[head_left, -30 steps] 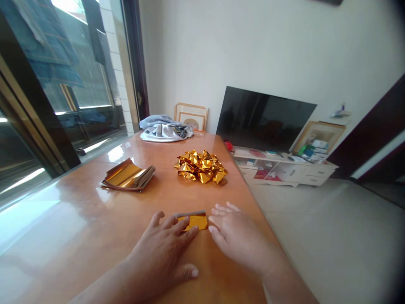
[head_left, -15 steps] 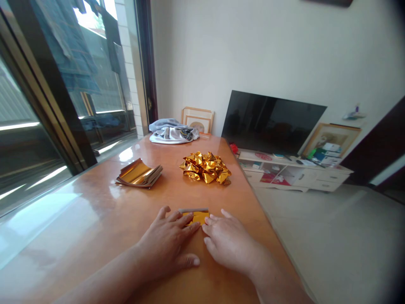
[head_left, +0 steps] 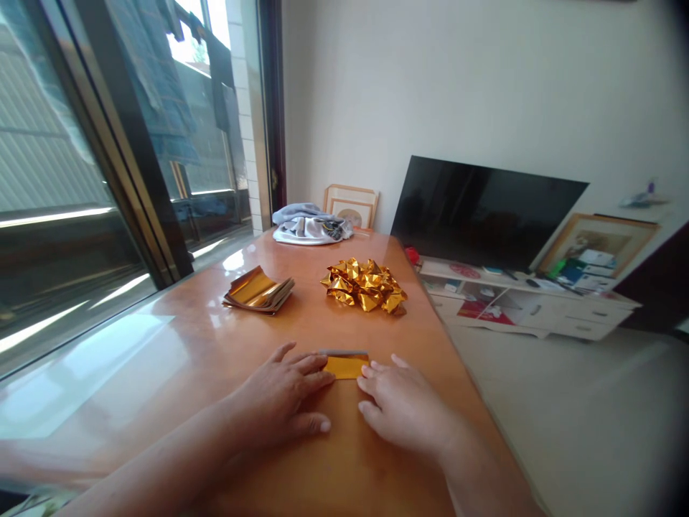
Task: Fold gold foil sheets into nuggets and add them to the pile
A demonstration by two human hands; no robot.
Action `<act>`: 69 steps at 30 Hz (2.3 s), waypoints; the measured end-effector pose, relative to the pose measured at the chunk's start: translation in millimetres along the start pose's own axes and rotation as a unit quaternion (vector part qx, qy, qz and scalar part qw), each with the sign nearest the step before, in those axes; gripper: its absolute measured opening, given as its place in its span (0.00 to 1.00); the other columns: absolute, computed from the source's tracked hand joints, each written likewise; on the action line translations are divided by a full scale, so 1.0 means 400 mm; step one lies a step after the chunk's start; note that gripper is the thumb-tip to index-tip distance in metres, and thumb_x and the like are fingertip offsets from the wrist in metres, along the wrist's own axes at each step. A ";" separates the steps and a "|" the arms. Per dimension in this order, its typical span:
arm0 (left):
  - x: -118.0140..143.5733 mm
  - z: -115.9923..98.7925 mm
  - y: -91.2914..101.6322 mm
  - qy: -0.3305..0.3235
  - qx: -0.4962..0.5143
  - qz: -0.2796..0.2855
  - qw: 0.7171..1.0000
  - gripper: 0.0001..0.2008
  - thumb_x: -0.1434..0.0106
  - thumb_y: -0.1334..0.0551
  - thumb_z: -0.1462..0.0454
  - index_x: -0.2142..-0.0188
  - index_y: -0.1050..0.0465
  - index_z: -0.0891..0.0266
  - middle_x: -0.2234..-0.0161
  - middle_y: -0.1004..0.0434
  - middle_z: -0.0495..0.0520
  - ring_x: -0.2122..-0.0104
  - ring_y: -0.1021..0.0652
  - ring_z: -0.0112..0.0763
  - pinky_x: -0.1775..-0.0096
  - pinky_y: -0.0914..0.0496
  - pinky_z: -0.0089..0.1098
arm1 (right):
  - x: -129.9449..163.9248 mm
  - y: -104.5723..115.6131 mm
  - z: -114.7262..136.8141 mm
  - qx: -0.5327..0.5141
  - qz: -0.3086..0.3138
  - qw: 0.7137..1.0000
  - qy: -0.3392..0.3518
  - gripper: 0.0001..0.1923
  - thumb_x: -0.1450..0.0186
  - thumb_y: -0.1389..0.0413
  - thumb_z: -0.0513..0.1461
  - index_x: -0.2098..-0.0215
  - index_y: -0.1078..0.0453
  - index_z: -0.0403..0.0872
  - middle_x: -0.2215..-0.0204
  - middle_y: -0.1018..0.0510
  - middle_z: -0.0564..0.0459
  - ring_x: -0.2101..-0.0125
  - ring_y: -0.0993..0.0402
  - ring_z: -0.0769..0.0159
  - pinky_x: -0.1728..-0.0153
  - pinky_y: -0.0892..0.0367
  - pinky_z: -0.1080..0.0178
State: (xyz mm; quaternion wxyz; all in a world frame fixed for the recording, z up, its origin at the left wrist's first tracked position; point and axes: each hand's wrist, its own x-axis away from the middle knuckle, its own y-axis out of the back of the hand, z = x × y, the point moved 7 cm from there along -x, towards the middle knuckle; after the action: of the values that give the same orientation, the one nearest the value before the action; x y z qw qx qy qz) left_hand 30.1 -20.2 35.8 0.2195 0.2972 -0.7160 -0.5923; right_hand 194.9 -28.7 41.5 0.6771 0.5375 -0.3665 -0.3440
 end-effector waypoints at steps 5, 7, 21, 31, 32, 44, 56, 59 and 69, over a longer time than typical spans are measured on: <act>0.012 0.009 0.024 0.008 0.002 -0.008 1.000 0.31 0.36 0.43 0.39 0.38 0.30 0.46 0.38 0.30 0.59 0.39 0.31 0.55 0.35 0.53 0.62 | -0.003 -0.004 -0.002 -0.001 -0.010 1.000 0.001 0.18 0.31 0.50 0.45 0.52 0.22 0.47 0.48 0.20 0.42 0.44 0.29 0.52 0.35 0.54 0.42; 0.018 0.010 0.036 0.011 0.004 -0.011 1.000 0.29 0.35 0.43 0.40 0.40 0.29 0.46 0.39 0.29 0.59 0.40 0.30 0.54 0.35 0.53 0.62 | -0.003 -0.006 -0.003 -0.002 -0.010 1.000 0.001 0.18 0.31 0.49 0.45 0.52 0.22 0.48 0.49 0.20 0.42 0.44 0.28 0.52 0.35 0.53 0.42; 0.011 0.024 0.066 0.006 0.015 -0.039 0.999 0.17 0.30 0.45 0.48 0.52 0.22 0.48 0.53 0.21 0.53 0.52 0.26 0.44 0.44 0.41 0.46 | -0.034 0.018 -0.010 0.003 -0.083 0.996 -0.027 0.18 0.28 0.51 0.45 0.63 0.21 0.48 0.63 0.18 0.47 0.56 0.27 0.57 0.47 0.40 0.56; -0.071 0.093 0.063 0.130 0.001 -0.080 0.988 0.10 0.34 0.42 0.59 0.68 0.25 0.58 0.65 0.22 0.56 0.61 0.25 0.41 0.60 0.34 0.37 | -0.070 -0.011 -0.018 -0.011 -0.109 0.993 -0.048 0.15 0.27 0.50 0.47 0.51 0.24 0.54 0.57 0.26 0.49 0.53 0.32 0.57 0.51 0.38 0.59; -0.080 0.104 0.064 0.148 0.009 -0.095 0.984 0.08 0.35 0.41 0.60 0.65 0.25 0.58 0.63 0.22 0.56 0.61 0.25 0.41 0.61 0.34 0.37 | -0.070 -0.013 -0.018 -0.009 -0.108 0.993 -0.050 0.14 0.27 0.49 0.47 0.51 0.25 0.54 0.57 0.26 0.49 0.53 0.32 0.57 0.51 0.38 0.58; -0.130 0.143 -0.028 0.155 0.100 -0.096 0.978 0.09 0.43 0.40 0.66 0.62 0.24 0.58 0.63 0.22 0.53 0.61 0.24 0.38 0.61 0.33 0.33 | -0.070 -0.013 -0.019 -0.021 -0.111 0.993 -0.042 0.14 0.28 0.48 0.47 0.49 0.26 0.58 0.57 0.28 0.50 0.54 0.34 0.57 0.51 0.41 0.57; -0.124 0.119 -0.020 0.125 0.052 -0.118 0.984 0.09 0.40 0.42 0.70 0.66 0.26 0.57 0.63 0.23 0.51 0.59 0.26 0.38 0.59 0.40 0.38 | -0.068 -0.019 -0.040 -0.057 -0.112 0.991 -0.041 0.10 0.30 0.45 0.44 0.52 0.24 0.56 0.59 0.27 0.51 0.55 0.33 0.59 0.53 0.41 0.60; -0.125 0.119 -0.024 0.112 0.043 -0.119 0.986 0.08 0.39 0.42 0.69 0.67 0.26 0.56 0.64 0.23 0.51 0.60 0.26 0.37 0.59 0.42 0.38 | -0.069 -0.020 -0.052 -0.071 -0.113 0.990 -0.045 0.09 0.30 0.45 0.44 0.55 0.23 0.56 0.60 0.26 0.51 0.56 0.32 0.59 0.55 0.41 0.60; -0.113 0.115 -0.021 0.088 0.061 -0.119 0.987 0.07 0.39 0.41 0.66 0.66 0.24 0.56 0.64 0.24 0.51 0.61 0.27 0.36 0.58 0.43 0.38 | -0.067 -0.018 -0.127 -0.096 -0.127 0.984 -0.082 0.13 0.30 0.47 0.41 0.71 0.25 0.50 0.69 0.23 0.53 0.65 0.29 0.64 0.64 0.43 0.64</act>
State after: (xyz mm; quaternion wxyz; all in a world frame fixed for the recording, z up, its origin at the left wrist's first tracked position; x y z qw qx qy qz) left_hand 33.7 42.6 20.1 0.1909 0.4440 -0.6886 -0.5406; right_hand 225.2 17.1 23.2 0.6439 0.4819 -0.3149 -0.5039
